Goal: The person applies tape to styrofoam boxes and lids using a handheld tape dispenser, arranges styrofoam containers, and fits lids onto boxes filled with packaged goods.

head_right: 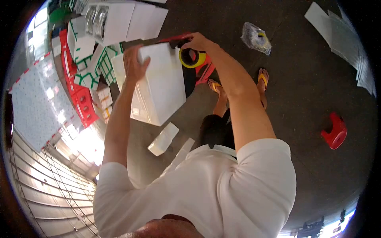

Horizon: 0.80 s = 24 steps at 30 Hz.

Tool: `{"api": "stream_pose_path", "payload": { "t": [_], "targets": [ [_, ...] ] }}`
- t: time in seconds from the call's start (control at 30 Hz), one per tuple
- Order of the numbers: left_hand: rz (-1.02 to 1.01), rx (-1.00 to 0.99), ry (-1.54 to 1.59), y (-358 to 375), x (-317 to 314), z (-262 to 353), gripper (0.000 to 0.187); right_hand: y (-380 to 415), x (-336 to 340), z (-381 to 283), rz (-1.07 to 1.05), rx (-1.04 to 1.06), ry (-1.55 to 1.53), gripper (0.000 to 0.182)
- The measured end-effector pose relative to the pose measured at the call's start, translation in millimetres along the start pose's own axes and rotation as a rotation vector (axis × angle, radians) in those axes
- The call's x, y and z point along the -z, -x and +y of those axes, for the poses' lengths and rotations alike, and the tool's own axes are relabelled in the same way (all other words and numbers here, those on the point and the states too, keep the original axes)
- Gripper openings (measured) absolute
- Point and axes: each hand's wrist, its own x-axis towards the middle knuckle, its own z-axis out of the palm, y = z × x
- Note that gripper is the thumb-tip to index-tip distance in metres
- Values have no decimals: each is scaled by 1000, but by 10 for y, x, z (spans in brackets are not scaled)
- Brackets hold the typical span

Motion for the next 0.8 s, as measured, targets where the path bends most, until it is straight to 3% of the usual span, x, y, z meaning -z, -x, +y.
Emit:
{"api": "stream_pose_path", "payload": {
  "t": [0.1,0.17,0.2,0.27,0.3,0.37,0.43,0.47,0.5,0.53,0.63,0.67,0.73,0.77,0.8],
  "targets": [
    [109,207,-12,-37,-83,-325,50,450,-122,112,50,249,181,57],
    [162,437,-62,-1,-228,-758,51,1112,-274,124,-159,31,252,60],
    [196,546,-74,90,-342,-1057,53,1325,-401,415,-134,32,193,59],
    [-84,369,-617,327,-411,-1593,58,1413,-443,638,-97,25,135,59],
    [-84,367,-611,334,-423,-1536,58,1346,-382,506,-21,40,95,59],
    [298,1199,-82,297,-272,-1395,62,1035,-260,523,93,69,20,58],
    [398,659,-88,430,-238,-1085,68,611,-70,525,58,94,-4,54],
    [321,333,252,399,-125,-591,72,425,3,447,40,55,65,54],
    [107,71,224,430,-77,-241,75,293,67,340,23,13,131,53],
    [-31,-14,51,345,118,361,74,230,130,229,26,8,124,53],
    [20,119,79,256,20,283,72,220,158,69,31,7,108,51],
    [25,193,81,214,-4,238,71,362,129,113,-53,-61,30,51],
    [46,268,55,176,-59,83,69,797,-51,204,-114,32,-12,56],
    [86,388,29,162,-102,-50,68,1058,-173,253,-90,190,20,60],
    [132,508,3,127,-142,-187,67,1202,-248,415,-73,91,116,62]
  ]
}}
